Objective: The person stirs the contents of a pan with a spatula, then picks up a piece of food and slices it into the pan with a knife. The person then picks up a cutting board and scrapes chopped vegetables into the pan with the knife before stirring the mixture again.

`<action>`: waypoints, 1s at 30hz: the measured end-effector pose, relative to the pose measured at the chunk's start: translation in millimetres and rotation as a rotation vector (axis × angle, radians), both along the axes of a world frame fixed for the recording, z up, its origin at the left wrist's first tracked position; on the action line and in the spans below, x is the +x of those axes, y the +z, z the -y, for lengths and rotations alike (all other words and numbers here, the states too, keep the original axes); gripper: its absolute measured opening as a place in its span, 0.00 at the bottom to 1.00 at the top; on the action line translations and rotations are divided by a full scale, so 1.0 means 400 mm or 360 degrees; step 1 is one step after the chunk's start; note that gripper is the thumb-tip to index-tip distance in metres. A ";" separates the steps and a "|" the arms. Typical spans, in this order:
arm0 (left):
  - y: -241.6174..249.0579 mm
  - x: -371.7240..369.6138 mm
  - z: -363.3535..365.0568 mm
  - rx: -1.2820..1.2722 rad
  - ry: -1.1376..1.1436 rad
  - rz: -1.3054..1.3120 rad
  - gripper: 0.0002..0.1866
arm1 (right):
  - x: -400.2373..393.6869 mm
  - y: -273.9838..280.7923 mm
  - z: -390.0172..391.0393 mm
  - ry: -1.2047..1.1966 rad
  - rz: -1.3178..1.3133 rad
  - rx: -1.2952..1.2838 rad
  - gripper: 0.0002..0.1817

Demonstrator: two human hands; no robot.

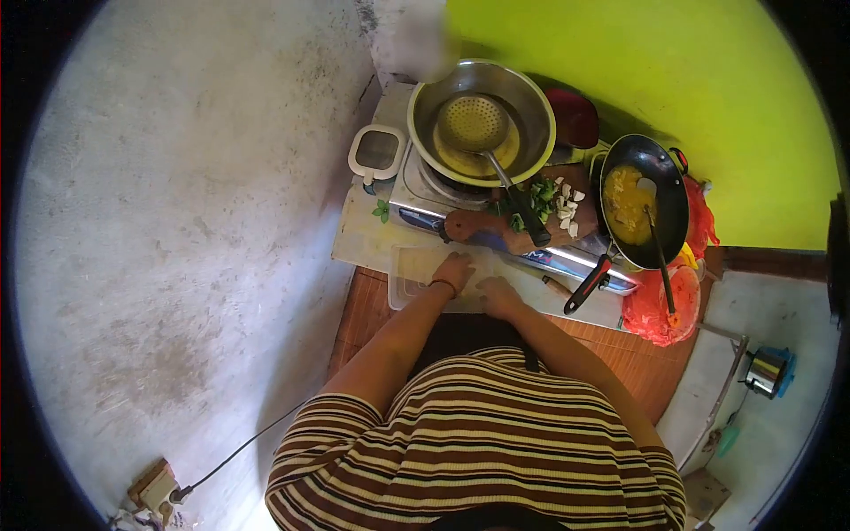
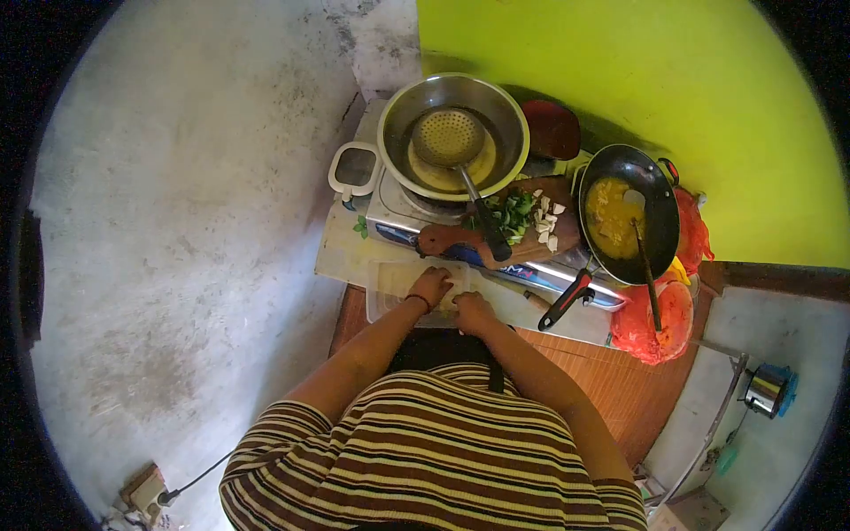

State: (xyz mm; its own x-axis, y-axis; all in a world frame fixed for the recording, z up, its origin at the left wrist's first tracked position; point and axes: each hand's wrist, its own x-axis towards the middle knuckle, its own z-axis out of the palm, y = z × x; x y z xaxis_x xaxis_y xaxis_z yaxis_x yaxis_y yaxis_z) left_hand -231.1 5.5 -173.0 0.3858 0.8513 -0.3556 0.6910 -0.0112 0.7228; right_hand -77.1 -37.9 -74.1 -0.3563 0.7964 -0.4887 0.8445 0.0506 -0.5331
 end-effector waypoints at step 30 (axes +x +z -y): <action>0.174 0.217 -0.007 -0.1565 0.0462 0.1340 0.11 | 0.326 -0.093 0.155 -0.1023 -0.0089 0.0884 0.12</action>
